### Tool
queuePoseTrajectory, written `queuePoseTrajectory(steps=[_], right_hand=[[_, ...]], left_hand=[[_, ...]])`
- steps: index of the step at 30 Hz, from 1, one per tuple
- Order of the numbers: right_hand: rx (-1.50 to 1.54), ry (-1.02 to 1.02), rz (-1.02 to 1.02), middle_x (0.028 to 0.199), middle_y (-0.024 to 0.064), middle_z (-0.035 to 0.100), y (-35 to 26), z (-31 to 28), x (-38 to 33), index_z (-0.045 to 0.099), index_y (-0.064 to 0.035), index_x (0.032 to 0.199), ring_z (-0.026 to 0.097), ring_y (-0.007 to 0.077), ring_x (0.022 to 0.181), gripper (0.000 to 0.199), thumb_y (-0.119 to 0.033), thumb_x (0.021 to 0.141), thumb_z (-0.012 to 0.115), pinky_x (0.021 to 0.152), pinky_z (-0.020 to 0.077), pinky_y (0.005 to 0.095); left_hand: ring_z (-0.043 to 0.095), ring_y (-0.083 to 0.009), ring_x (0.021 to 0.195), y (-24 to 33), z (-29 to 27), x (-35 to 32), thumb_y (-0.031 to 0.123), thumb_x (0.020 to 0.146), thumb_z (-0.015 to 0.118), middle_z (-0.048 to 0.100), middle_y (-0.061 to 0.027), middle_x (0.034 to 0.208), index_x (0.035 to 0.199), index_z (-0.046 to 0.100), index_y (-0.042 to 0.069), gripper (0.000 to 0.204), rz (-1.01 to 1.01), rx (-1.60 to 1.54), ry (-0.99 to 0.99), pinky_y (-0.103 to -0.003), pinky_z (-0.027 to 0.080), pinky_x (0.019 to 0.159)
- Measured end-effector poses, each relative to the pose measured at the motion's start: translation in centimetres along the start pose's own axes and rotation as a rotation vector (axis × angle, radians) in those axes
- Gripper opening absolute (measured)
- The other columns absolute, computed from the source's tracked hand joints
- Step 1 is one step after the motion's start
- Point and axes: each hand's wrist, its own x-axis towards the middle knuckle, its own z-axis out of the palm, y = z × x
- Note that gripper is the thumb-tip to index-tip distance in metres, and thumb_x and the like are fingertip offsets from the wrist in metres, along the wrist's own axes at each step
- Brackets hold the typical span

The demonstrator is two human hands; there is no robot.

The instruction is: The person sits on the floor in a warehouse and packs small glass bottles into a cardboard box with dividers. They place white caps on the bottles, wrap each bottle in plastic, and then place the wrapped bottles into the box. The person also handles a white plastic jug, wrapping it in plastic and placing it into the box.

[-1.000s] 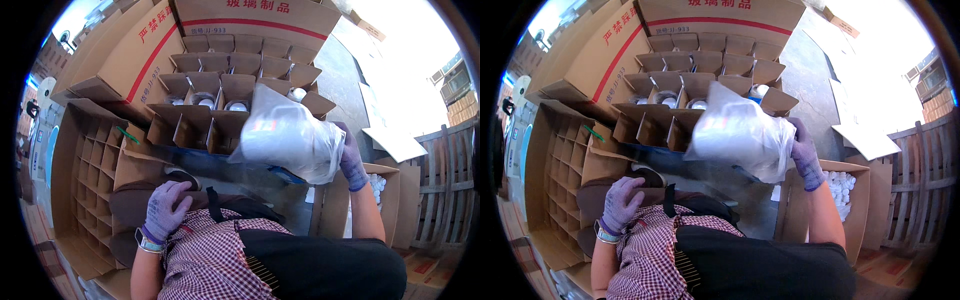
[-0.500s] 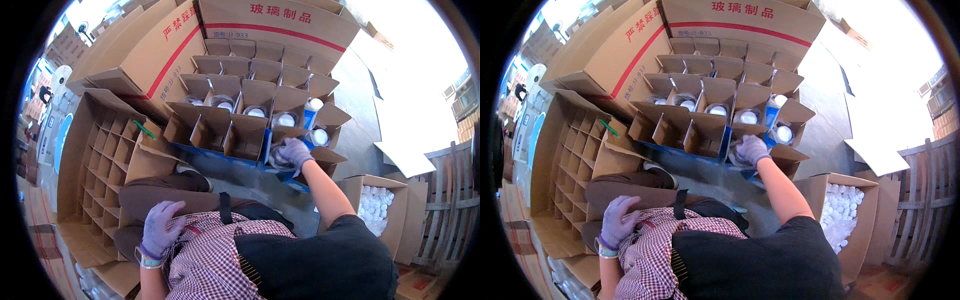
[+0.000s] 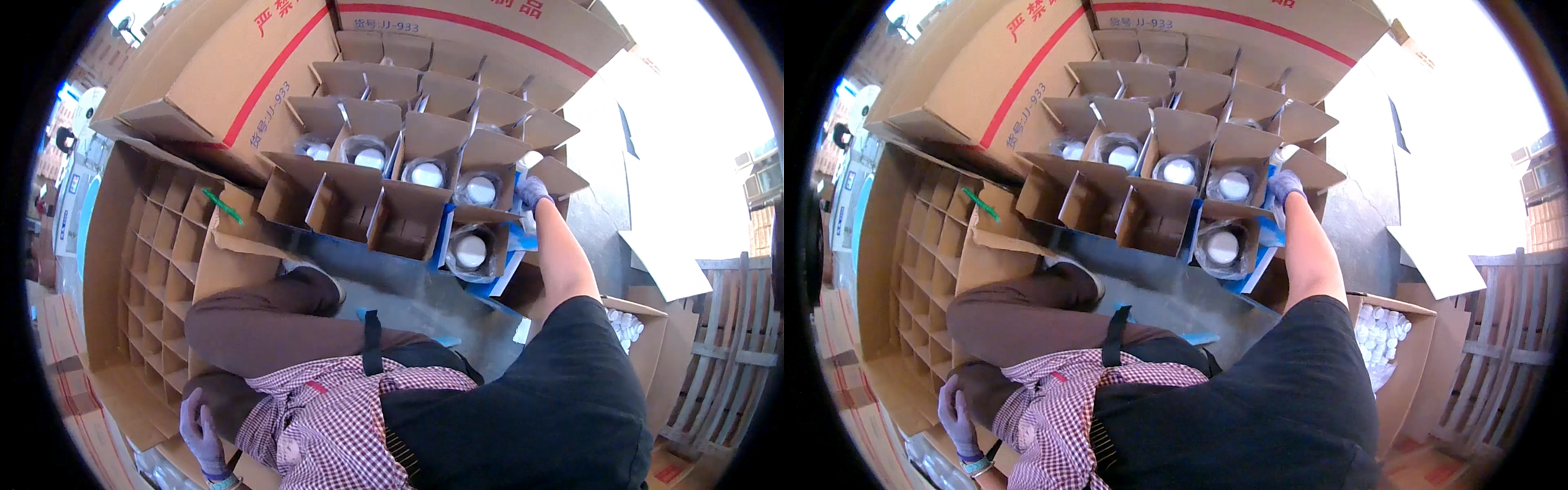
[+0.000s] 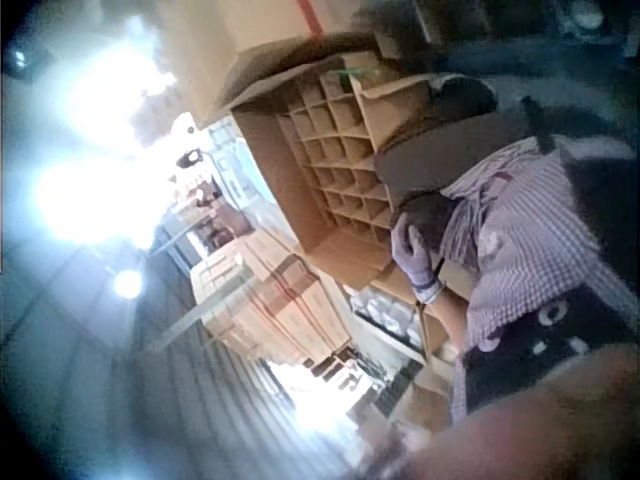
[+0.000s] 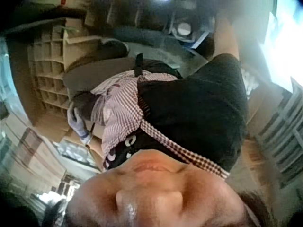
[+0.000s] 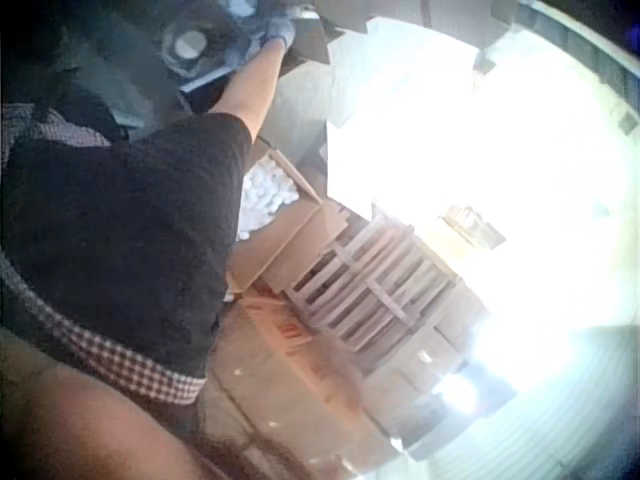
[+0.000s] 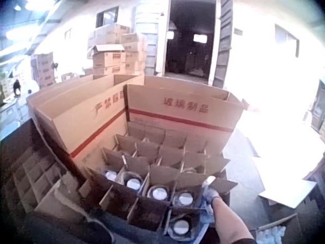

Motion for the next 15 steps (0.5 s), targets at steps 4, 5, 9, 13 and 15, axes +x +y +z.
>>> queuePoseTrajectory(steps=[4,5,9,13,15], right_hand=[[-0.173,0.320,-0.334,0.102,0.0262,0.070,6.2,2.6,2.5,0.062,0.0006,0.118,0.072,0.0292,0.093,0.045,-0.037,0.097,0.049,0.080,0.0571,0.0435],[0.248,0.267,-0.347,0.113,0.0214,0.068,6.0,2.5,2.0,0.058,-0.0047,0.126,0.069,0.0250,0.097,0.051,-0.046,0.099,0.048,0.083,0.0563,0.0419],[0.541,-0.243,-0.141,0.119,0.0135,0.067,1.0,-7.7,-11.4,0.056,-0.0076,0.137,0.064,0.0257,0.102,0.065,-0.050,0.089,0.068,0.094,0.0515,0.0362],[0.005,-0.466,-0.389,0.131,0.0133,0.064,4.2,-9.8,-19.4,0.053,-0.0100,0.141,0.061,0.0284,0.117,0.079,-0.032,0.072,0.086,0.101,0.0483,0.0403],[-0.185,-0.310,-0.372,0.126,0.0185,0.067,4.1,-7.6,-22.0,0.063,-0.0094,0.130,0.065,0.0327,0.111,0.064,-0.027,0.071,0.080,0.099,0.0493,0.0422]], left_hand=[[0.062,-0.0270,0.107,0.4,1.2,3.1,0.010,0.092,0.055,0.066,-0.0164,0.113,0.119,0.064,-0.004,0.032,0.067,0.004,-0.099,-0.036,0.047,0.097],[0.062,-0.0276,0.107,0.4,1.4,3.4,0.010,0.091,0.055,0.066,-0.0165,0.113,0.119,0.064,-0.004,0.032,0.081,0.023,-0.118,-0.037,0.047,0.097],[0.062,-0.0294,0.108,1.0,1.5,2.4,0.010,0.091,0.056,0.067,-0.0171,0.115,0.118,0.064,-0.003,0.031,0.125,0.059,-0.094,-0.038,0.047,0.098],[0.063,-0.0291,0.110,0.0,1.4,1.4,0.007,0.091,0.057,0.067,-0.0162,0.114,0.117,0.065,-0.003,0.030,0.110,0.006,-0.093,-0.038,0.047,0.099],[0.063,-0.0287,0.110,-0.1,1.0,1.6,0.006,0.091,0.057,0.067,-0.0157,0.114,0.117,0.065,-0.003,0.028,0.101,0.001,-0.042,-0.037,0.047,0.099]])
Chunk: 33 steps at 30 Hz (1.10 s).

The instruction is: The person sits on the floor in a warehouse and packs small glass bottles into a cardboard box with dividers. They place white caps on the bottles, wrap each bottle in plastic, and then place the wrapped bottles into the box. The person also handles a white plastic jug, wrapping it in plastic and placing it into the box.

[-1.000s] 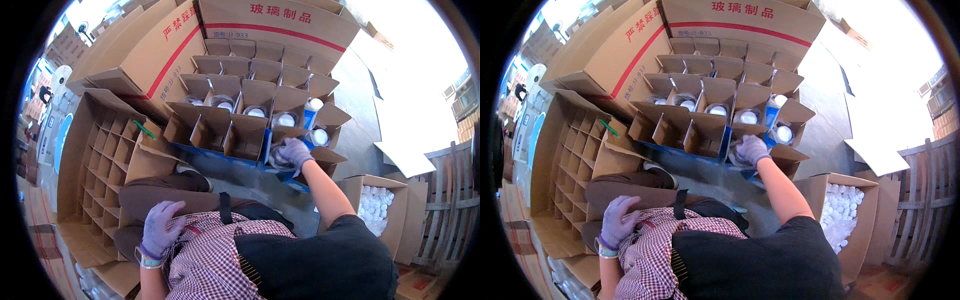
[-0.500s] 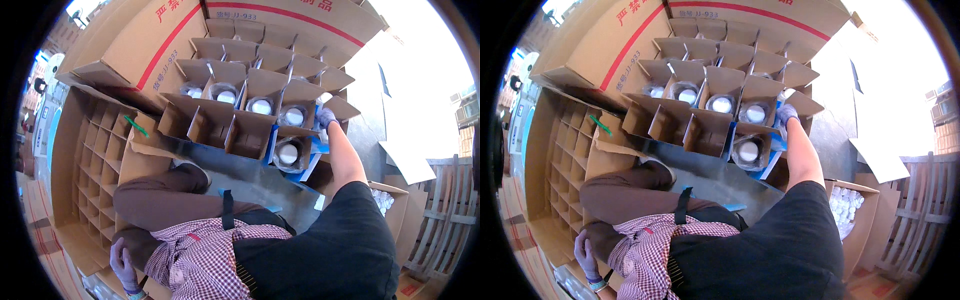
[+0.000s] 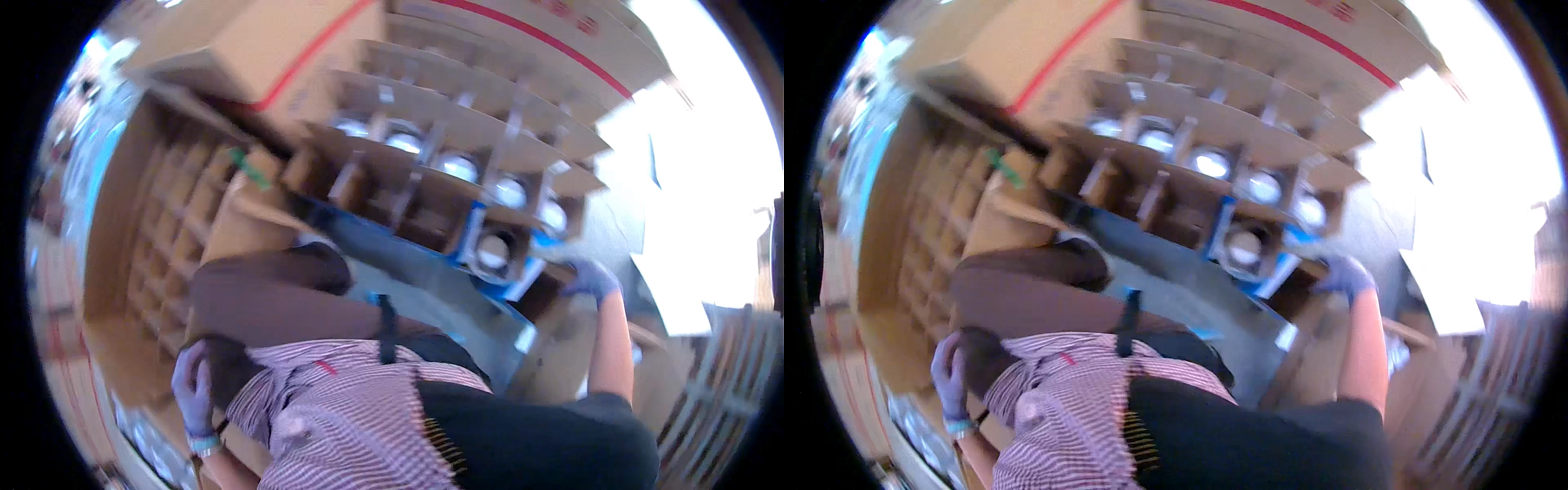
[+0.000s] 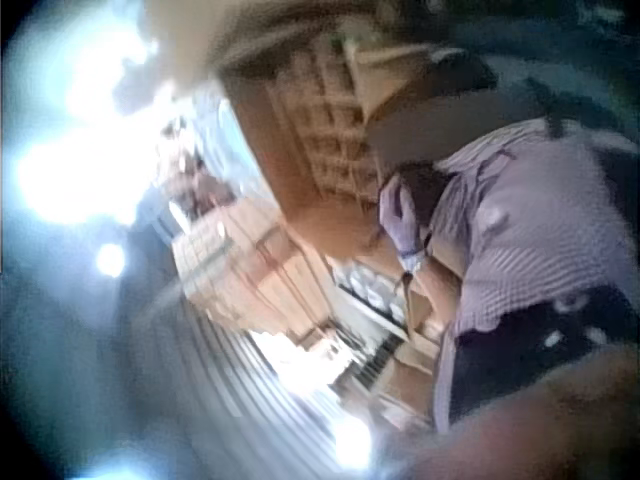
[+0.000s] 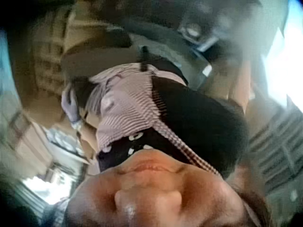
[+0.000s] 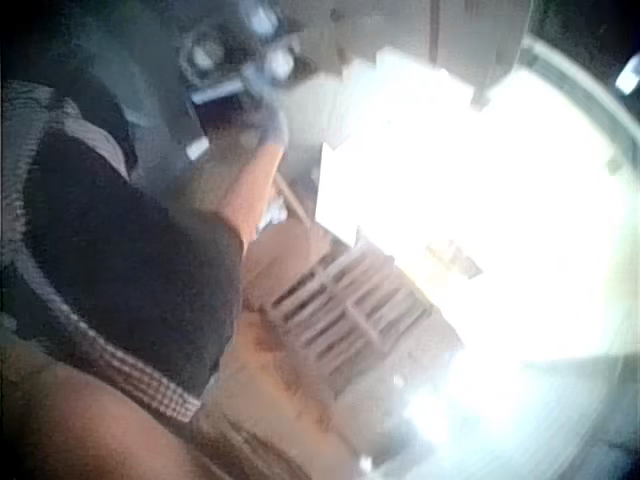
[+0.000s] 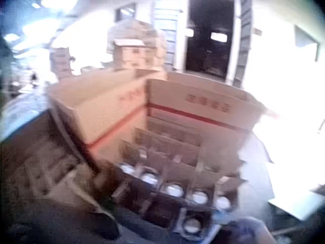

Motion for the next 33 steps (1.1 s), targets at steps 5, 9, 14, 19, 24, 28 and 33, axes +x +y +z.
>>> queuePoseTrajectory(steps=[5,9,14,19,24,28,33], right_hand=[[0.144,0.582,0.088,0.104,0.0177,0.072,-0.2,1.0,2.6,0.077,-0.0128,0.101,0.069,0.0354,0.098,0.025,-0.009,0.081,0.062,0.084,0.0544,0.0423],[-0.016,0.468,-0.021,0.095,0.0183,0.070,2.4,-0.2,7.6,0.073,-0.0077,0.099,0.068,0.0381,0.094,0.022,-0.018,0.080,0.069,0.085,0.0540,0.0425],[-0.370,1.018,-0.150,0.102,0.0176,0.068,-10.7,-9.3,7.6,0.068,-0.0022,0.107,0.066,0.0375,0.101,0.033,-0.024,0.082,0.072,0.091,0.0522,0.0437],[0.423,0.873,-0.771,0.102,0.0144,0.070,-39.9,-11.9,9.3,0.070,-0.0025,0.109,0.068,0.0256,0.096,0.026,-0.016,0.087,0.071,0.087,0.0528,0.0370],[0.153,0.604,-0.722,0.107,0.0213,0.070,-57.7,-4.3,24.8,0.059,-0.0035,0.126,0.067,0.0394,0.099,0.055,-0.043,0.088,0.066,0.090,0.0517,0.0464],[0.021,0.492,-0.737,0.098,0.0214,0.072,-63.4,-4.7,22.0,0.073,-0.0122,0.108,0.068,0.0408,0.094,0.051,-0.057,0.084,0.066,0.082,0.0525,0.0502],[0.151,0.553,-1.145,0.077,0.0161,0.065,-66.9,-8.5,9.7,0.066,-0.0008,0.108,0.066,0.0222,0.073,0.018,-0.008,0.093,0.061,0.069,0.0512,0.0366]], left_hand=[[0.066,-0.0284,0.099,-1.8,-2.7,1.5,0.015,0.091,0.065,0.068,-0.0151,0.104,0.112,0.068,0.001,0.026,-0.038,0.082,0.109,-0.036,0.050,0.090],[0.066,-0.0279,0.097,-4.8,-6.1,0.4,0.015,0.091,0.065,0.069,-0.0161,0.103,0.112,0.069,0.001,0.025,-0.086,0.033,0.278,-0.036,0.050,0.088],[0.066,-0.0332,0.101,-13.5,-6.7,-4.6,0.014,0.086,0.068,0.070,-0.0149,0.106,0.107,0.070,0.002,0.024,-0.283,0.137,0.446,-0.040,0.052,0.091],[0.062,-0.0359,0.104,-19.0,-5.1,-5.0,0.018,0.079,0.071,0.066,-0.0139,0.107,0.113,0.067,0.009,0.036,-0.294,0.452,0.294,-0.044,0.050,0.093],[0.062,-0.0364,0.105,-24.5,-2.5,-4.2,0.017,0.076,0.065,0.066,-0.0164,0.108,0.114,0.066,0.010,0.038,-0.371,0.453,0.219,-0.045,0.050,0.092],[0.064,-0.0349,0.103,-24.5,-0.9,-5.6,0.026,0.075,0.070,0.070,-0.0156,0.110,0.115,0.069,0.011,0.043,-0.488,0.532,0.234,-0.047,0.048,0.091],[0.056,-0.0331,0.111,-25.7,2.2,-3.8,0.029,0.080,0.065,0.062,-0.0143,0.109,0.114,0.062,0.011,0.039,-0.561,0.620,0.319,-0.048,0.036,0.105]])
